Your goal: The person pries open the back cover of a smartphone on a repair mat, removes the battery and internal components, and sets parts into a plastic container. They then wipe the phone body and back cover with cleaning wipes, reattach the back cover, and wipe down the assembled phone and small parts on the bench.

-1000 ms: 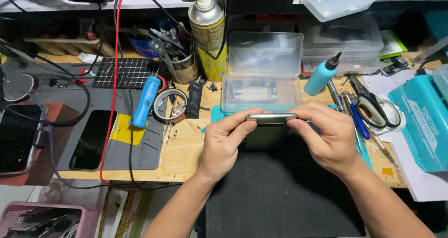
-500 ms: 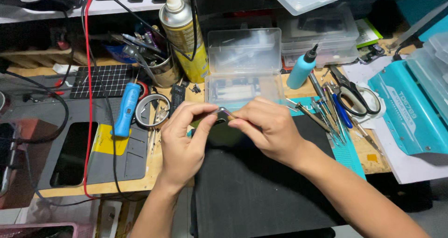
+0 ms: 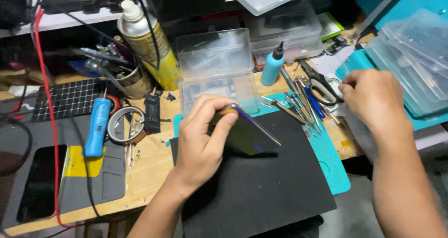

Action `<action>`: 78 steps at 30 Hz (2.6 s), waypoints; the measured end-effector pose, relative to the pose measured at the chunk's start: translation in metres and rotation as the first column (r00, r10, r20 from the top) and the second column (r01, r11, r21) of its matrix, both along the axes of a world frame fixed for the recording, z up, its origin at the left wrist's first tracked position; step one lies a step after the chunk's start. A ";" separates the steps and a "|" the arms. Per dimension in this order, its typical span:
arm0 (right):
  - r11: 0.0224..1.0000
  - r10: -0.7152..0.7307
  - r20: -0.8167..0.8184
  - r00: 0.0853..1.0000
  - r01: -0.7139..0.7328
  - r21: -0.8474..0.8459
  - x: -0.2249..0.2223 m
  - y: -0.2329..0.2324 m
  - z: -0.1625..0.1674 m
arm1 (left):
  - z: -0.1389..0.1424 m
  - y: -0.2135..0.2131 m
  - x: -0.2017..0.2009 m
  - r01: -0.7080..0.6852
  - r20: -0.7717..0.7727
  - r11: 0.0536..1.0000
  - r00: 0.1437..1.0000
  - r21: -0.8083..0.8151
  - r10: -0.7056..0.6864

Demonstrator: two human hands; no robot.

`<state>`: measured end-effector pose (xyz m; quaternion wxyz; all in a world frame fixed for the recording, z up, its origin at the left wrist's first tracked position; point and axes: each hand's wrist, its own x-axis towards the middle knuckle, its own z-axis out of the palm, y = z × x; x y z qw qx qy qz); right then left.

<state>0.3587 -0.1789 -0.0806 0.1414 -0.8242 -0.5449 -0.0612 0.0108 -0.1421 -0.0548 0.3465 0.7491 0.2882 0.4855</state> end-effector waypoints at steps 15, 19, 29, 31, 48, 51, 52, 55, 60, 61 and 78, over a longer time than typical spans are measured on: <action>0.987 0.157 0.150 0.976 -0.153 -0.040 0.044 0.002 -0.056 | 0.006 -0.019 0.052 0.093 -0.082 0.991 0.993 0.093 -0.086; 0.988 0.146 0.118 0.982 -0.151 0.034 0.038 -0.006 -0.053 | 0.008 -0.019 0.039 0.049 -0.090 0.995 0.995 0.086 -0.042; 0.869 0.371 -0.268 0.889 -0.232 0.436 0.006 -0.008 0.018 | 0.001 -0.015 -0.005 -0.102 -0.064 0.994 0.992 0.048 0.104; 0.817 0.453 -0.295 0.842 -0.260 0.514 -0.007 -0.006 0.024 | 0.000 -0.013 -0.014 -0.117 -0.047 0.992 0.992 0.051 0.120; 0.654 0.757 -0.535 0.375 -0.449 0.609 -0.194 0.021 0.026 | -0.021 0.005 -0.049 -0.202 -0.007 0.979 0.979 0.027 0.202; 0.545 0.838 -0.428 0.337 -0.555 0.629 -0.206 0.020 0.033 | -0.023 0.005 -0.053 -0.223 0.016 0.974 0.975 0.032 0.222; 0.507 0.862 -0.372 0.345 -0.583 0.635 -0.209 0.020 0.034 | -0.024 0.006 -0.053 -0.223 0.031 0.975 0.974 0.018 0.223; 0.597 0.803 -0.471 0.366 -0.485 0.639 -0.218 0.022 0.034 | -0.026 0.007 -0.053 -0.206 0.084 0.979 0.975 0.001 0.205; 0.621 0.783 -0.529 0.329 -0.467 0.629 -0.217 0.033 0.034 | -0.029 0.004 -0.046 -0.222 0.111 0.975 0.970 0.028 0.218; 0.614 0.789 -0.483 0.380 -0.509 0.603 -0.215 0.034 0.033 | -0.029 0.003 -0.045 -0.225 0.114 0.974 0.969 0.037 0.220; 0.483 0.871 -0.290 0.396 -0.581 0.655 -0.224 0.031 0.015 | -0.039 -0.003 -0.047 -0.264 0.159 0.964 0.952 -0.017 0.263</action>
